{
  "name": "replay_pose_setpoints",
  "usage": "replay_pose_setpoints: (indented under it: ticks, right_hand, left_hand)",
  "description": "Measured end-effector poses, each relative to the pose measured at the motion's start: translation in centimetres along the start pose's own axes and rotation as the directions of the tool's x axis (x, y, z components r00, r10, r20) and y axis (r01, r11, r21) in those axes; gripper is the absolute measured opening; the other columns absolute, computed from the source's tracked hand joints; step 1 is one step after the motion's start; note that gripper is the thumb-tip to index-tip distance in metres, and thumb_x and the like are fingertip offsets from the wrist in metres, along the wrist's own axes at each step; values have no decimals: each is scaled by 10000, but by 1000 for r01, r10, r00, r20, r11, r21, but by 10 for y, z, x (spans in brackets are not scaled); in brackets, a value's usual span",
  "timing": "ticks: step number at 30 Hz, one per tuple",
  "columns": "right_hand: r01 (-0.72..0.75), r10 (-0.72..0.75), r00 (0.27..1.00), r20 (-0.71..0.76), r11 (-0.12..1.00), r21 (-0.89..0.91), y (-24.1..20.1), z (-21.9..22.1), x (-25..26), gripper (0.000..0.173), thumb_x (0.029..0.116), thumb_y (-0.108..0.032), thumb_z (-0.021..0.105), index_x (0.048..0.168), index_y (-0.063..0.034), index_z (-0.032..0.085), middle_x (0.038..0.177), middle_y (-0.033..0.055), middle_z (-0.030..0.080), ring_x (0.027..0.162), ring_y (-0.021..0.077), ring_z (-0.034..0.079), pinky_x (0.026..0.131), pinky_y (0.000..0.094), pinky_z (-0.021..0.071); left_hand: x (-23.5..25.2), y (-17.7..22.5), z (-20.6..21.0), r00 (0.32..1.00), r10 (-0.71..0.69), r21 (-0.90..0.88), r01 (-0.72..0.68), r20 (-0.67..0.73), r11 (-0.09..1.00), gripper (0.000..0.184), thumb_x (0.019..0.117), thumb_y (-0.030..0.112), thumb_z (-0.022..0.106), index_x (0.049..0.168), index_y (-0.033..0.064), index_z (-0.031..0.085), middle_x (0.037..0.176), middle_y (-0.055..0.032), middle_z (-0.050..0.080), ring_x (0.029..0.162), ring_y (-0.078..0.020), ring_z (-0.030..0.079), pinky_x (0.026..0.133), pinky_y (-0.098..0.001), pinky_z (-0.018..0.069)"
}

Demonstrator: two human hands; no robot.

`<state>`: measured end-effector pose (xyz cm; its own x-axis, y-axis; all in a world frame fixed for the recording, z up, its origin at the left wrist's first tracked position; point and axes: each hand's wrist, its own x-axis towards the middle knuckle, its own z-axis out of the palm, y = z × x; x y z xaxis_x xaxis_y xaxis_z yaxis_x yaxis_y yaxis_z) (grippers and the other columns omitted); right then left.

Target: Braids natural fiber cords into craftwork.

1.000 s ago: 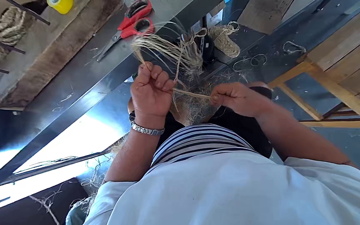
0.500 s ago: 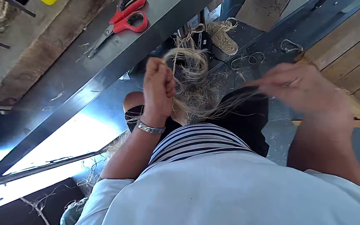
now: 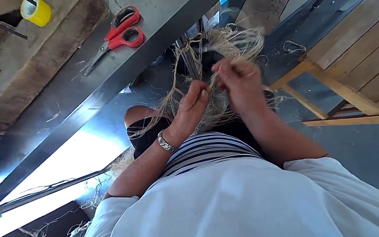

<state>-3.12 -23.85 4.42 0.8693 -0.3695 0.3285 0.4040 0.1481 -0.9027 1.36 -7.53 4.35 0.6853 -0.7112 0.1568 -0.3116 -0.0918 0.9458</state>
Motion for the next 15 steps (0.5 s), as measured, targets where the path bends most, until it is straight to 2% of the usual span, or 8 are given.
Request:
replay_pose_setpoints:
  ticks: [2, 3, 5, 6, 8, 10, 12, 15]
  right_hand:
    - [1, -1, 996, -87, 1000, 3, -10, -29, 19, 222, 1070, -83, 453, 987, -81, 659, 872, -53, 702, 692, 23, 634, 624, 210, 552]
    - [-13, 17, 990, -140, 999, 32, -15, -47, 30, 251, 1094, -95, 394, 998, -73, 625, 904, -22, 715, 692, 40, 647, 615, 207, 555]
    - [-60, 111, 954, -278, 981, 186, -23, -81, 49, 307, 1131, -132, 294, 979, -77, 555, 810, 1, 700, 622, 54, 639, 571, 186, 554]
    - [-74, 170, 920, -353, 960, 270, -23, -97, 56, 299, 1138, -151, 288, 975, -79, 529, 756, 9, 669, 580, 60, 620, 543, 182, 547]
    - [-92, 259, 851, -457, 930, 356, -20, -127, 63, 250, 1136, -163, 318, 995, -81, 508, 727, 15, 614, 538, 61, 576, 515, 172, 525]
    - [-134, 315, 805, -503, 922, 362, -14, -149, 61, 230, 1130, -164, 354, 993, -82, 520, 720, 9, 606, 527, 53, 563, 503, 159, 509]
    - [-176, 354, 771, -529, 917, 358, -4, -169, 56, 207, 1124, -160, 376, 998, -84, 522, 725, 8, 610, 535, 46, 566, 503, 152, 502]
    - [-195, 402, 694, -597, 904, 381, 18, -193, 47, 177, 1111, -130, 407, 988, -77, 522, 702, 5, 617, 522, 40, 574, 498, 150, 507]
  left_hand:
    - [-13, 10, -12, 988, -93, 33, 90, 124, 995, 213, 1067, 144, 374, 1097, 42, 558, 729, 51, 447, 581, -11, 405, 533, -165, 349]
    - [-22, 18, -19, 977, -135, 95, 121, 164, 988, 218, 1071, 144, 382, 1090, 49, 578, 730, 27, 467, 562, -25, 405, 509, -169, 341]
    - [-39, 27, -35, 961, -192, 217, 148, 199, 965, 222, 1072, 152, 405, 1035, 74, 610, 747, 25, 514, 571, -21, 432, 509, -168, 357]
    - [-47, 28, -43, 957, -214, 265, 158, 196, 951, 230, 1073, 166, 422, 1015, 84, 629, 771, 40, 551, 606, -8, 468, 542, -168, 390]
    - [-61, 29, -58, 955, -245, 347, 176, 165, 921, 248, 1061, 196, 446, 993, 91, 661, 827, 59, 601, 694, 6, 525, 626, -185, 442]
    - [-74, 31, -70, 964, -244, 402, 183, 104, 897, 248, 1043, 205, 465, 957, 93, 670, 830, 74, 594, 725, 30, 526, 657, -165, 440]
    - [-84, 34, -76, 974, -224, 364, 200, 26, 910, 221, 1028, 175, 485, 933, 95, 666, 825, 105, 589, 751, 65, 532, 692, -129, 447]
    - [-90, 38, -72, 973, -198, 201, 219, -120, 955, 238, 991, 87, 497, 863, 217, 650, 735, 207, 559, 655, 109, 486, 612, -79, 400]
